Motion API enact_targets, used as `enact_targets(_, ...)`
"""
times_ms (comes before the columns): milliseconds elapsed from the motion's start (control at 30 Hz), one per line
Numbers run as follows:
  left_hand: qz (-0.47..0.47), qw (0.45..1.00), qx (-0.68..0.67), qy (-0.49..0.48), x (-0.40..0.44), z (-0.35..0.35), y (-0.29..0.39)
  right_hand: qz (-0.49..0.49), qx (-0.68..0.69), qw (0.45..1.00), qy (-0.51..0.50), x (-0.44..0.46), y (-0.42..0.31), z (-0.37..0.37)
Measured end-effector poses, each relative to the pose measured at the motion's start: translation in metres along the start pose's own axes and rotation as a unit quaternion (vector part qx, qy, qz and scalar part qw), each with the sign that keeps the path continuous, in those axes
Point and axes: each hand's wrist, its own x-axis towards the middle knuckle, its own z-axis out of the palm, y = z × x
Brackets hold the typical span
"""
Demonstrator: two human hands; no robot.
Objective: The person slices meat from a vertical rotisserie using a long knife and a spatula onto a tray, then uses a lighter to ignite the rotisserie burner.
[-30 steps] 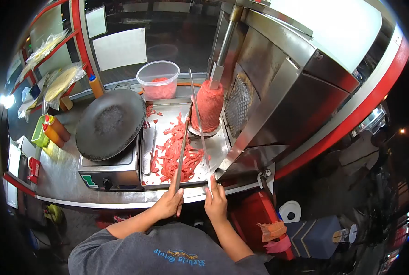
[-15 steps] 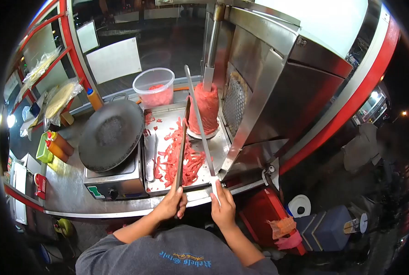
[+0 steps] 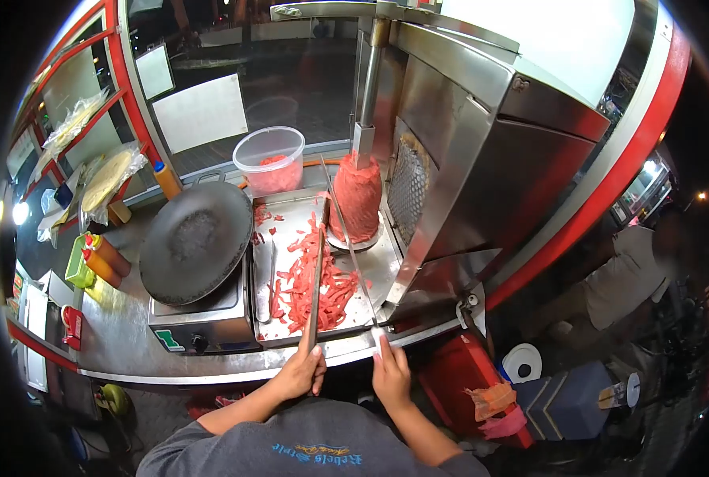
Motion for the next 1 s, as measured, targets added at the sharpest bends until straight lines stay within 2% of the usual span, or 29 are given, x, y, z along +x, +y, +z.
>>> enact_targets(67,0.012,1.000,-0.002,0.001,0.005,0.001,-0.001,0.025,0.011,1.000,-0.003,-0.051,0.010,-0.010)
enact_targets(133,0.013,1.000,-0.005,0.008,0.004,0.008,0.008,0.035,0.015,0.999,-0.025,-0.060,0.005,-0.016)
enact_targets(200,0.020,1.000,-0.014,0.003,0.006,0.010,0.004,0.015,0.002,1.000,-0.019,-0.019,-0.003,-0.010)
enact_targets(233,0.026,1.000,-0.013,0.005,0.007,0.012,0.005,0.037,0.001,0.998,-0.044,0.005,-0.010,-0.007)
enact_targets(267,0.032,0.999,-0.016,0.007,0.010,0.015,0.005,0.011,0.021,1.000,-0.016,0.027,-0.013,0.001)
enact_targets(333,0.033,0.999,-0.015,0.001,0.016,0.015,0.006,0.053,-0.017,0.997,-0.052,0.045,-0.019,0.001)
enact_targets(400,0.052,0.996,-0.065,-0.022,0.023,0.011,0.011,0.013,-0.028,1.000,-0.003,0.026,-0.017,-0.008)
enact_targets(433,0.049,0.993,-0.099,-0.034,0.024,0.008,0.013,0.053,-0.043,0.997,-0.042,0.002,-0.014,-0.019)
enact_targets(500,0.047,0.983,-0.168,-0.055,0.029,0.003,0.017,0.049,-0.017,0.998,-0.046,-0.043,-0.013,-0.039)
enact_targets(567,0.039,0.969,-0.232,-0.068,0.032,0.003,0.019,0.050,0.006,0.997,-0.060,-0.050,-0.018,-0.050)
enact_targets(633,0.008,0.960,-0.273,-0.068,0.029,0.004,0.025,0.066,0.012,0.994,-0.083,-0.028,-0.033,-0.053)
enact_targets(733,-0.010,0.920,-0.361,-0.153,0.038,-0.005,0.016,0.072,0.059,0.989,-0.113,0.042,-0.058,-0.042)
enact_targets(767,-0.036,0.939,-0.331,-0.089,0.031,0.006,0.041,0.057,0.087,0.989,-0.106,0.053,-0.058,-0.032)
enact_targets(800,-0.034,0.913,-0.393,-0.107,0.033,0.003,0.033,0.041,0.118,0.988,-0.094,0.058,-0.058,-0.022)
enact_targets(900,-0.068,0.847,-0.514,-0.114,0.021,-0.011,0.022,0.266,0.316,0.889,-0.200,0.029,-0.074,-0.033)
enact_targets(933,-0.067,0.847,-0.514,-0.121,0.016,-0.019,0.012,0.253,0.379,0.869,-0.193,0.003,-0.063,-0.029)
enact_targets(967,-0.074,0.795,-0.581,-0.159,0.010,-0.030,-0.004,0.265,0.334,0.885,-0.186,-0.017,-0.057,-0.031)
enact_targets(1000,-0.066,0.756,-0.621,-0.196,0.000,-0.038,-0.016,0.212,0.307,0.913,-0.166,-0.026,-0.051,-0.030)
